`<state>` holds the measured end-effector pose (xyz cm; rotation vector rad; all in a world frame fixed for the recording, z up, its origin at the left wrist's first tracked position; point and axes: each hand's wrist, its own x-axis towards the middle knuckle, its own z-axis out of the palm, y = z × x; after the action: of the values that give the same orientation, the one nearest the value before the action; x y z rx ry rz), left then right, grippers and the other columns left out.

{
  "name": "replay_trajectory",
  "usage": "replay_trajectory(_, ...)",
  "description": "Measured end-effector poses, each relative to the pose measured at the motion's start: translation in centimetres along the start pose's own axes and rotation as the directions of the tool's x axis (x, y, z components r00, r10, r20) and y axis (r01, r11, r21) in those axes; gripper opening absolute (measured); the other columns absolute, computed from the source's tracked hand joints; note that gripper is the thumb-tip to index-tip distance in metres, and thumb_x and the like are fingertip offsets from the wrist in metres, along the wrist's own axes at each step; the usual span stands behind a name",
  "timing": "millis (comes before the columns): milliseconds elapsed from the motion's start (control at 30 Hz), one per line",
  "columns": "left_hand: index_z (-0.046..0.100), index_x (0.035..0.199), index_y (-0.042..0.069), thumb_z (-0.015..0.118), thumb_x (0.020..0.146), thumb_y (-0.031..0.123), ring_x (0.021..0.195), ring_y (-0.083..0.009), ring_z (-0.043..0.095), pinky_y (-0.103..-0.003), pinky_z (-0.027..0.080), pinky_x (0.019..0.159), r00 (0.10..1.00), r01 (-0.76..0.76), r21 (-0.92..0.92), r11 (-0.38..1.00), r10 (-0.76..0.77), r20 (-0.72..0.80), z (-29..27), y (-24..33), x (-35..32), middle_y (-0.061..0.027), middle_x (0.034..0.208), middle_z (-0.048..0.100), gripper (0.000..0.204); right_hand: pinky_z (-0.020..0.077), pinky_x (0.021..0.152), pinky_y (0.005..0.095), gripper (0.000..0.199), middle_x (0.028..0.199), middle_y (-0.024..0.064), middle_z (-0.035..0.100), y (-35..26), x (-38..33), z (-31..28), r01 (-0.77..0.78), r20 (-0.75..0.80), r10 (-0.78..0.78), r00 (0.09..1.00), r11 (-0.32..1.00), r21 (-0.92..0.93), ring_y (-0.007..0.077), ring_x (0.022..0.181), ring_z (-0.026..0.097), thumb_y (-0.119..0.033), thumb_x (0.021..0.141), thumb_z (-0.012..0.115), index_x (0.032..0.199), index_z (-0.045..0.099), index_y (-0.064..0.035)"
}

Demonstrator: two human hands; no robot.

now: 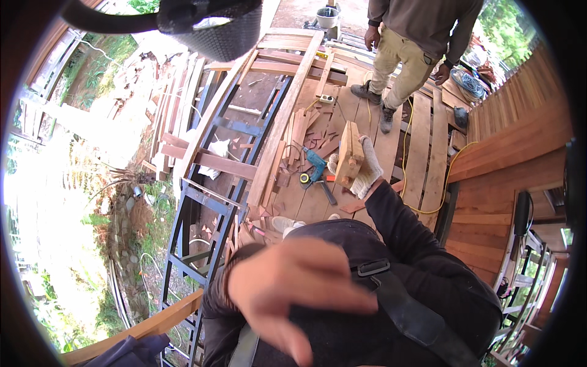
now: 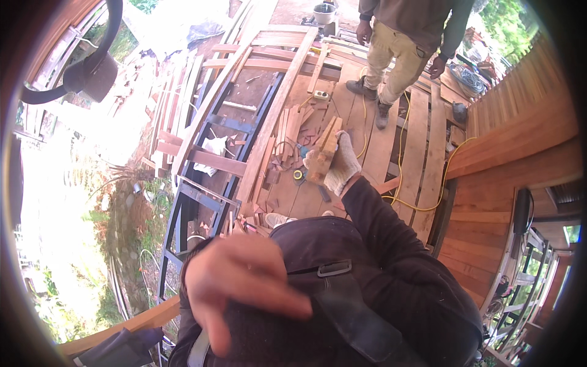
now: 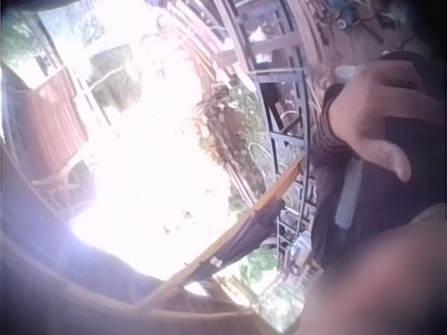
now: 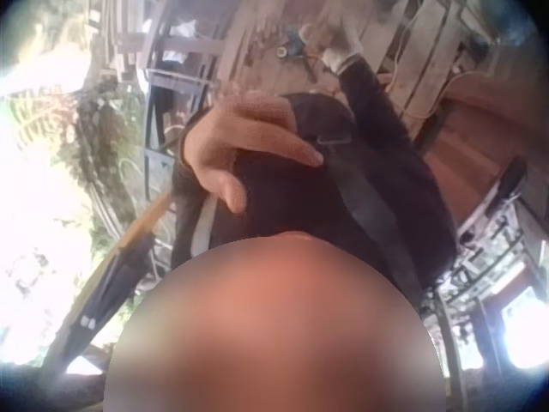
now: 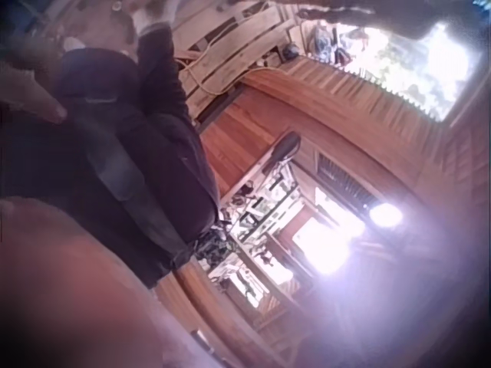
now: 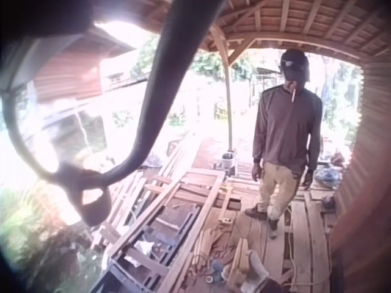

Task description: The person assembles a wooden structure by positioning planks onto a metal frame, securing them with a clamp, and chiseling a small wooden block. The person then places the chiseled block into the structure.

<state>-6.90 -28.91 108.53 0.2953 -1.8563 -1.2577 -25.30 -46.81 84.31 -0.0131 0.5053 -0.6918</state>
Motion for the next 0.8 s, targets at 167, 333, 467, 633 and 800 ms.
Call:
replay_trajectory(167, 0.074, 0.117, -0.002, 0.077, 0.086, 0.007, 0.084, -0.0194, 0.071, -0.031, 0.056, 0.075, 0.656, 0.621, 0.388, 0.681, -0.180, -0.733, 0.7, -8.1, -3.6, -0.0095, 0.095, 0.069, 0.033, 0.0610, 0.082, 0.0538, 0.065, 0.101, 0.0189, 0.068, 1.8, 0.0, 1.0, 0.053, -0.092, -0.066, 0.994, 0.989, -0.135, 0.0382, 0.091, 0.070, -0.069, 0.102, 0.049, 0.125, 0.059, -0.0093)
replay_trajectory(333, 0.073, 0.116, -0.003, 0.081, 0.084, 0.001, 0.086, -0.0174, 0.073, -0.029, 0.058, 0.077, 0.545, 0.650, 0.392, 0.651, -0.039, -0.837, 2.8, -12.2, -4.9, -0.0113, 0.100, 0.072, 0.034, 0.0586, 0.092, 0.0469, 0.051, 0.104, 0.0123, 0.070, 3.7, 0.6, 2.1, 0.173, -0.033, -0.186, 0.982, 0.957, -0.232, 0.0313, 0.097, 0.071, -0.056, 0.110, 0.043, 0.124, 0.059, -0.0101)
replay_trajectory(467, 0.074, 0.113, -0.002, 0.082, 0.084, 0.001, 0.082, -0.0178, 0.074, -0.029, 0.059, 0.074, 0.465, 0.688, 0.372, 0.623, 0.015, -0.885, 3.0, -12.6, -6.0, -0.0131, 0.101, 0.075, 0.030, 0.0525, 0.097, 0.0444, 0.031, 0.113, 0.0056, 0.062, 4.5, 0.0, 3.7, 0.233, -0.085, -0.261, 0.961, 0.939, -0.252, 0.0236, 0.109, 0.062, -0.038, 0.107, 0.059, 0.125, 0.057, -0.0134)
replay_trajectory(633, 0.074, 0.109, -0.002, 0.081, 0.085, -0.001, 0.083, -0.0154, 0.075, -0.027, 0.058, 0.074, 0.392, 0.696, 0.338, 0.633, 0.059, -0.918, 3.3, -12.3, -6.7, -0.0111, 0.099, 0.077, 0.025, 0.0517, 0.088, 0.0380, 0.032, 0.109, 0.0020, 0.058, 4.5, -0.5, 5.1, 0.317, -0.131, -0.388, 0.912, 0.871, -0.375, 0.0166, 0.101, 0.059, -0.030, 0.102, 0.069, 0.126, 0.057, -0.0133)
replay_trajectory(800, 0.070, 0.111, -0.006, 0.076, 0.091, -0.002, 0.091, -0.0150, 0.075, -0.027, 0.059, 0.081, 0.238, 0.625, 0.084, 0.776, -0.087, -0.967, 4.3, -13.1, -8.2, -0.0125, 0.103, 0.078, 0.021, 0.0515, 0.087, 0.0363, 0.040, 0.111, 0.0017, 0.058, 4.4, -1.0, 6.3, 0.393, -0.072, -0.482, 0.873, 0.785, -0.478, 0.0147, 0.101, 0.058, -0.025, 0.099, 0.073, 0.131, 0.053, -0.0134)
